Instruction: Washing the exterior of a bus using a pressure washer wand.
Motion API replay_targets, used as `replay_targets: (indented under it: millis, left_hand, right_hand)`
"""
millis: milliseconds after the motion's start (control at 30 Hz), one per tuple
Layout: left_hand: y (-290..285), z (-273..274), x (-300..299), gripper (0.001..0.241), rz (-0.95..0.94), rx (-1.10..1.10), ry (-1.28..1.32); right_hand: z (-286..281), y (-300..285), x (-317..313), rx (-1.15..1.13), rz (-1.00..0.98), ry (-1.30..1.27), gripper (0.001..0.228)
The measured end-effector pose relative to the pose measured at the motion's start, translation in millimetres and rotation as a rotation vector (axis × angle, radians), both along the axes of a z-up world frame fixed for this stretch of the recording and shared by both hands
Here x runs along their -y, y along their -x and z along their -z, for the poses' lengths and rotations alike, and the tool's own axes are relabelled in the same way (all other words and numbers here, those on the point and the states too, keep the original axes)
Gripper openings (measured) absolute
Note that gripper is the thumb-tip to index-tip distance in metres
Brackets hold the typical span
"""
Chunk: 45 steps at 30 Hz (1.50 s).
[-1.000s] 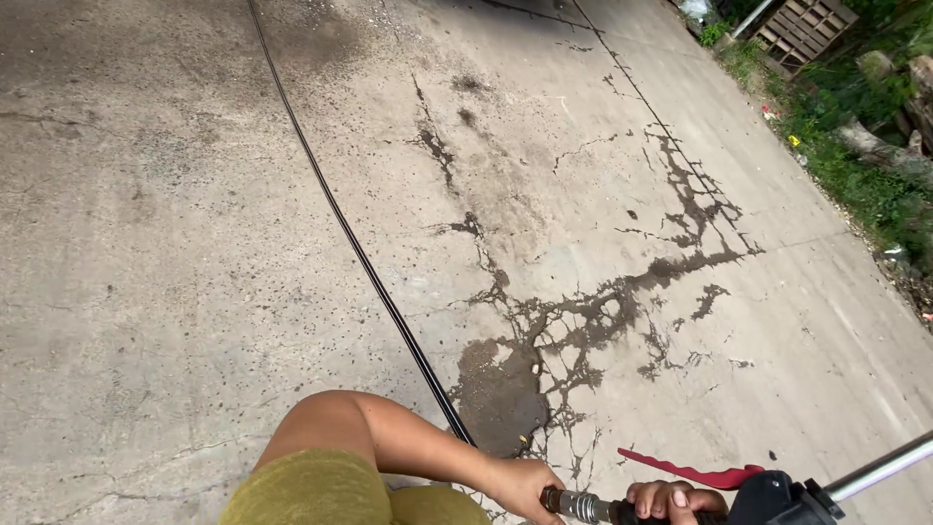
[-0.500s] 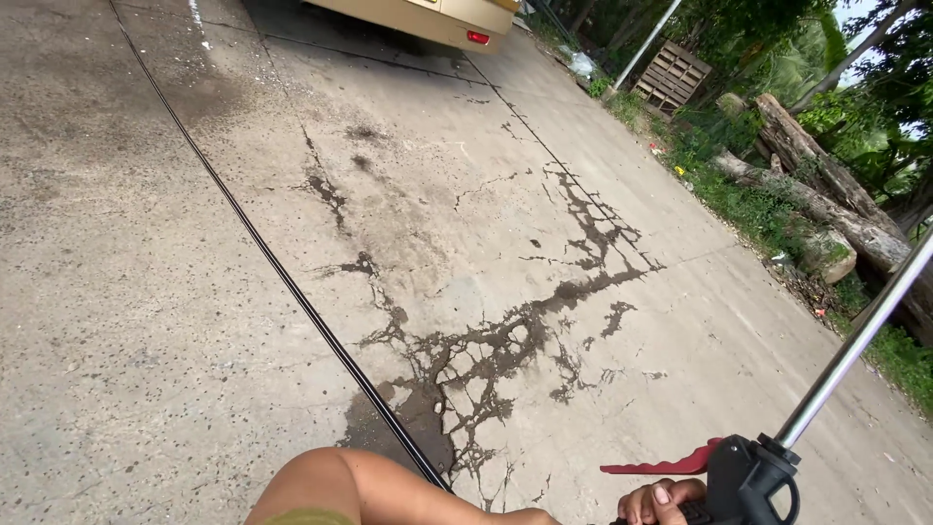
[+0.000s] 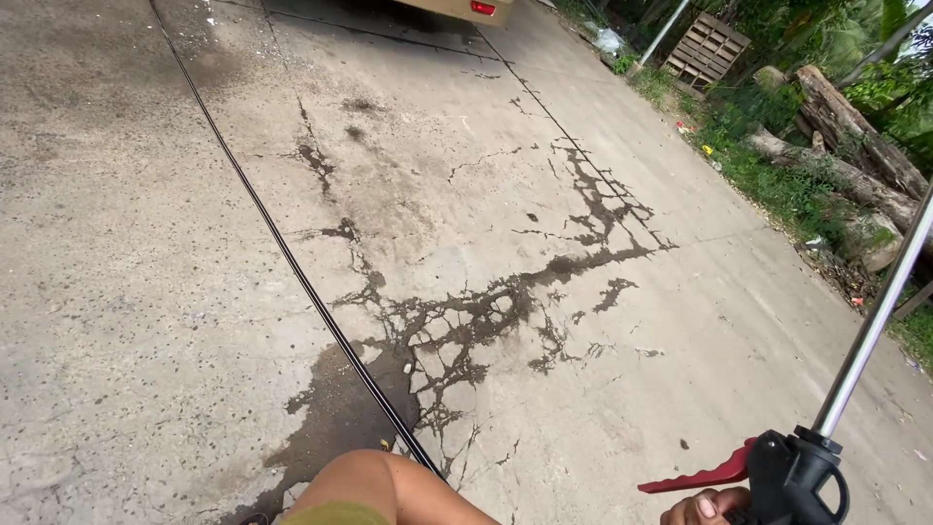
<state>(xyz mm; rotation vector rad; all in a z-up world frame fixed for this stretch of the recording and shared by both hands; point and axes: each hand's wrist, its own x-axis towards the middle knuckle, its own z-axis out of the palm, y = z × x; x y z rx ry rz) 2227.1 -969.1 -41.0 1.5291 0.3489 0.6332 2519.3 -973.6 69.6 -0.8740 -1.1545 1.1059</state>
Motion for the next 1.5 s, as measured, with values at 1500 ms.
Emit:
replay_targets:
  millis: [1500]
  left_hand:
    - [399.7, -272.1, -1146.0, 0.027, -1.478, 0.243, -0.317]
  right_hand:
    - [-350.9, 662.0, -1227.0, -0.028, -0.639, -0.481, 0.035]
